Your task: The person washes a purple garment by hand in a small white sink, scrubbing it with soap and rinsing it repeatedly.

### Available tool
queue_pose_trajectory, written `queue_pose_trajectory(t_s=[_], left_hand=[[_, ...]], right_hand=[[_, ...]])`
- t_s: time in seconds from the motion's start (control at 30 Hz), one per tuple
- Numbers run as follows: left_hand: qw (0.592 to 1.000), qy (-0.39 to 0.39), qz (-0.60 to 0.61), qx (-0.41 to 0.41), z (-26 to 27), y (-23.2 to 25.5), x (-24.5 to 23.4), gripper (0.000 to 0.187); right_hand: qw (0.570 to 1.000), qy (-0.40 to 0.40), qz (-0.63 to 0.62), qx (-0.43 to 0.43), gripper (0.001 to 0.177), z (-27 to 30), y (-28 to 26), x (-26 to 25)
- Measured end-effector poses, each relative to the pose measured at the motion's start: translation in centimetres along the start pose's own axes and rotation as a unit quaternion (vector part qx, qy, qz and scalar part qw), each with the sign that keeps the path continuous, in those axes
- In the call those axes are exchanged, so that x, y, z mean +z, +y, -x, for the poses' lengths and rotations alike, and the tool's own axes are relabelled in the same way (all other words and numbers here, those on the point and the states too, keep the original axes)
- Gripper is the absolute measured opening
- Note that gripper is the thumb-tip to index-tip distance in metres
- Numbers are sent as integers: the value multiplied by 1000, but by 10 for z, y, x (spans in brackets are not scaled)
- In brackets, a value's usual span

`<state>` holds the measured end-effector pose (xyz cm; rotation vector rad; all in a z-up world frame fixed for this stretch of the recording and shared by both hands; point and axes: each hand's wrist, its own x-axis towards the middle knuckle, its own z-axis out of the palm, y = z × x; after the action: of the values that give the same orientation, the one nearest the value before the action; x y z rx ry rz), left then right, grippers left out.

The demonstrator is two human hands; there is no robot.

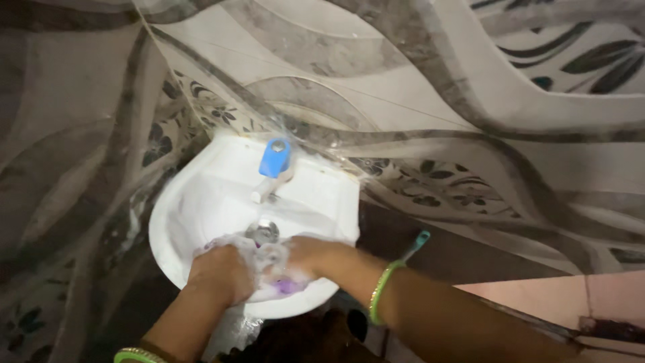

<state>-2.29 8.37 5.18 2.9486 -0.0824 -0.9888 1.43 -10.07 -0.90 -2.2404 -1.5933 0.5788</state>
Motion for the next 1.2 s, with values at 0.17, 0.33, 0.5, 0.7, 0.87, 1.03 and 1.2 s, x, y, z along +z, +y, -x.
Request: queue_pose_trajectory(t_s=[0.17,0.33,0.5,0.7,0.87,1.03,1.2], left_hand=[[993,38,89,65,21,25,11,40],[948,200,226,101,48,76,16,82],[947,246,200,-47,50,146,8,99],[967,165,161,-112,7,188,3,72],[963,192,170,-85,-43,198,21,57],[949,217,207,-102,-59,195,40,43],[983,152,100,-31,-9,190,29,50]], right_hand=[[961,-103,-104,234,76,53,-42,-68],[994,-22,86,56,97,87,-16,-79],[985,-39,169,-15,97,107,37,-79],[965,-15,262,-24,73,117,68,-99],[938,47,342,29,72,107,91,-89],[957,66,271,85,60,113,105,-68],[968,101,212,86,85,128,67,-69]])
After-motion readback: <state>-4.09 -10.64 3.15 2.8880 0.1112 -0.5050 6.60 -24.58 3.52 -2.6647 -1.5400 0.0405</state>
